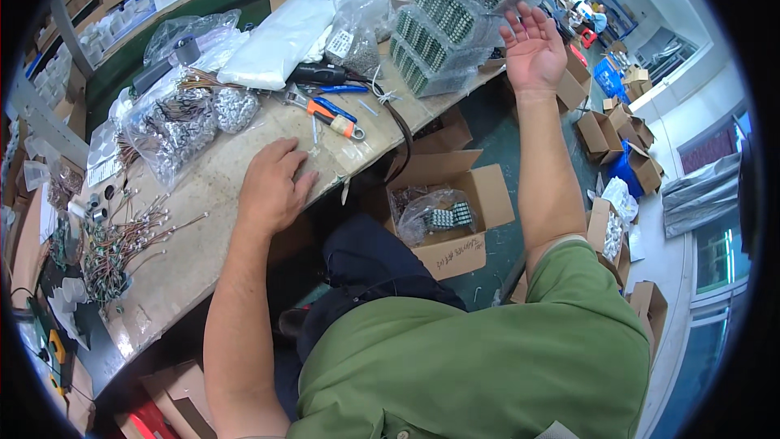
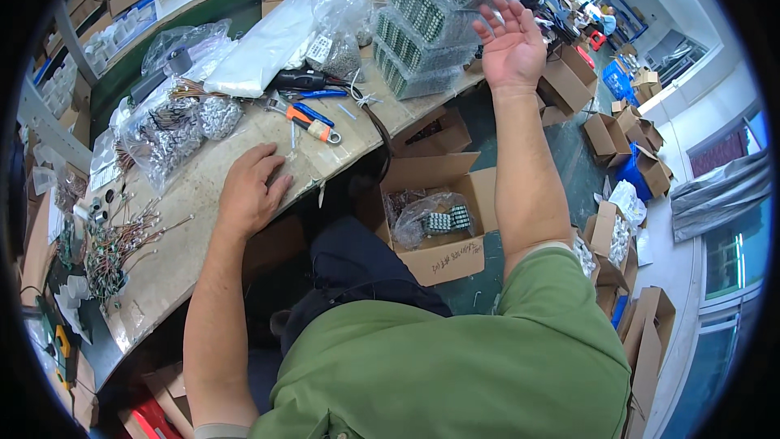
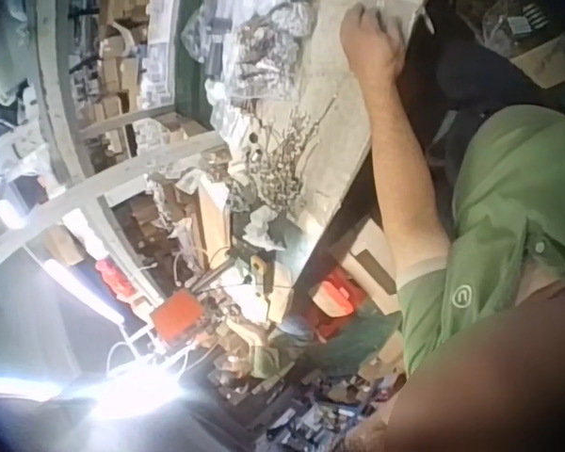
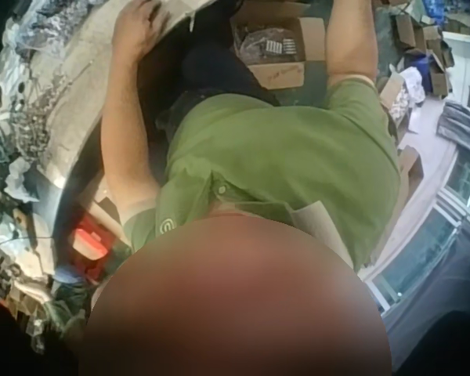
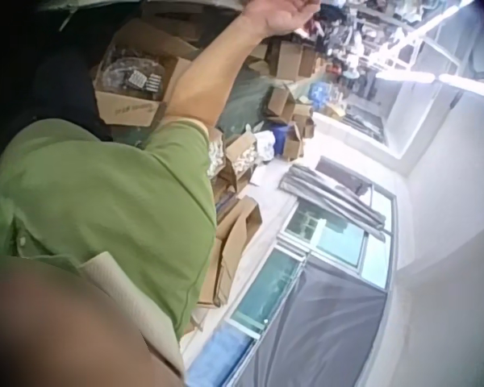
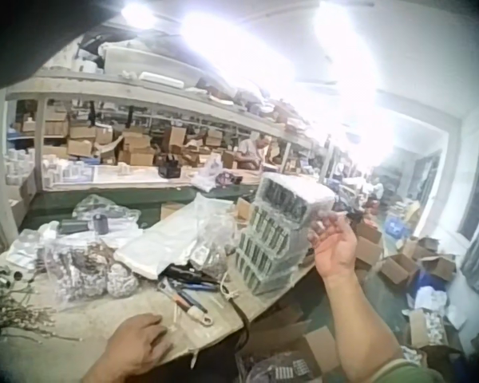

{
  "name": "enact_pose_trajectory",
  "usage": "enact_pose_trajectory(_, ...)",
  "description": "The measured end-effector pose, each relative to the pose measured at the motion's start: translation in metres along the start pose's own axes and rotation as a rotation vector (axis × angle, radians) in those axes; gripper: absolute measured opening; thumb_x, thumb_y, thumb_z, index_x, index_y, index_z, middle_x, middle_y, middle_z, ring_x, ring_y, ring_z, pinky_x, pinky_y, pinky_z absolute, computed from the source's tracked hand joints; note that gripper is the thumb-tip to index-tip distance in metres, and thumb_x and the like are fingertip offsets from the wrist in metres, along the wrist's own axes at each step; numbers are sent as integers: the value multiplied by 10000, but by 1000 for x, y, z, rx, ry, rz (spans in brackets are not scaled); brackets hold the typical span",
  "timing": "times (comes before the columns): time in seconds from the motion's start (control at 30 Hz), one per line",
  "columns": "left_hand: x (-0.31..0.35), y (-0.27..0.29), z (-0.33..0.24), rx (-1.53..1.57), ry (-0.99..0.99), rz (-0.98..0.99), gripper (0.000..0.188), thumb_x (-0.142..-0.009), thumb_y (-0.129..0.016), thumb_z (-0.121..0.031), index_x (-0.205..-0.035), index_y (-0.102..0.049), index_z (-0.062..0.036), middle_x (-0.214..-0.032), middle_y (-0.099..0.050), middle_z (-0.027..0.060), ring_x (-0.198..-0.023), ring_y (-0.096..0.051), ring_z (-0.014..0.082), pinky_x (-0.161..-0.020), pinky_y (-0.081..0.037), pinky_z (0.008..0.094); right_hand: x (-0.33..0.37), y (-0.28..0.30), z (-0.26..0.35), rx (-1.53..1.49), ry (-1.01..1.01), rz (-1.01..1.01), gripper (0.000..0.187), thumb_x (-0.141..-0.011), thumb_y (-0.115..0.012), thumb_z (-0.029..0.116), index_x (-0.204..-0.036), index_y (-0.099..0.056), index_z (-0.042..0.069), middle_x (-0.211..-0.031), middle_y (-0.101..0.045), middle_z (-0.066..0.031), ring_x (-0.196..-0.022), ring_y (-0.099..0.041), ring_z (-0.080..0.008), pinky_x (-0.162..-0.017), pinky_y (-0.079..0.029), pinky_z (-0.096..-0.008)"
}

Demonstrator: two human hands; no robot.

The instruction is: Manually assembling and sorting electronic circuit boards at a factory workbench.

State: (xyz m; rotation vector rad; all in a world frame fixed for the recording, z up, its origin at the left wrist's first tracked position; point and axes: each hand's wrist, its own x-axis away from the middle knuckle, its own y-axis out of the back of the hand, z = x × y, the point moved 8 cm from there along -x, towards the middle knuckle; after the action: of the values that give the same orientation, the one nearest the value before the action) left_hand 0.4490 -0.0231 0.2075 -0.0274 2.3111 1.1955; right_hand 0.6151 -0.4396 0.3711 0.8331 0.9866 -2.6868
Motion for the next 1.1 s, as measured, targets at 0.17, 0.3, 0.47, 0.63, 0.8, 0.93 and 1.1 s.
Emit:
enact_pose_trajectory(0.17, 2, -4, 4, -1, -19, 25, 337, -843, -777, -195, -1115, -738, 1, -1314, -680, 177, -1208, -626, 375, -1069, -489, 430, 43, 45, -14, 111, -45, -182, 303, -1056, -553, 253, -1213, -675, 24, -1209, -728, -185, -1039, -707, -322, -834, -577, -435)
enact_pose_trajectory(0.3, 0, -12, -3, 19, -58, 78, 347, -838, -781, -179, -1133, -733, -1, -1331, -672, 182, -1219, -621, 379, -1076, -485, 432, 131, 115, -15, 312, -150, -501, 277, -1010, -636, 238, -1187, -679, 29, -1049, -751, -148, -894, -713, -257, -727, -577, -365)
enact_pose_trajectory(0.47, -13, -14, -24, -2, -152, 168, 361, -837, -783, -155, -1158, -725, 0, -1366, -653, 182, -1236, -615, 382, -1085, -481, 436, 333, 238, -18, 821, -479, -955, 224, -964, -644, 177, -1123, -673, 22, -878, -715, -103, -676, -645, -169, -546, -529, -298)
enact_pose_trajectory(0.63, -3, -25, -41, -26, -200, 281, 385, -845, -779, -141, -1197, -714, 0, -1399, -634, 177, -1260, -603, 381, -1096, -474, 446, 558, 333, -17, 1517, -1321, -499, 269, -909, -650, 271, -905, -703, 7, -796, -692, -135, -609, -636, -247, -543, -520, -361)
enact_pose_trajectory(0.8, -14, -35, -47, -59, -152, 264, 407, -863, -769, -135, -1250, -704, -26, -1445, -603, 167, -1295, -583, 376, -1126, -452, 460, 687, 354, -40, 1408, -1873, -157, 328, -844, -692, 303, -951, -760, 1, -848, -731, -178, -699, -674, -353, -688, -567, -448)
enact_pose_trajectory(0.93, -43, -46, -73, -166, -152, 96, 449, -878, -760, -138, -1313, -683, -54, -1492, -570, 164, -1360, -543, 382, -1171, -415, 477, 678, 386, -95, 1475, -1588, 0, 361, -853, -662, 301, -995, -747, -20, -968, -741, -219, -860, -676, -427, -809, -561, -478)
enact_pose_trajectory(1.1, -99, -138, -157, -323, -475, 268, 554, -908, -748, -171, -1434, -597, -87, -1558, -519, 148, -1453, -469, 387, -1241, -327, 495, 597, 385, -156, 1364, -1397, -62, 379, -870, -624, 293, -1027, -721, -39, -1062, -742, -254, -968, -677, -468, -889, -557, -494)
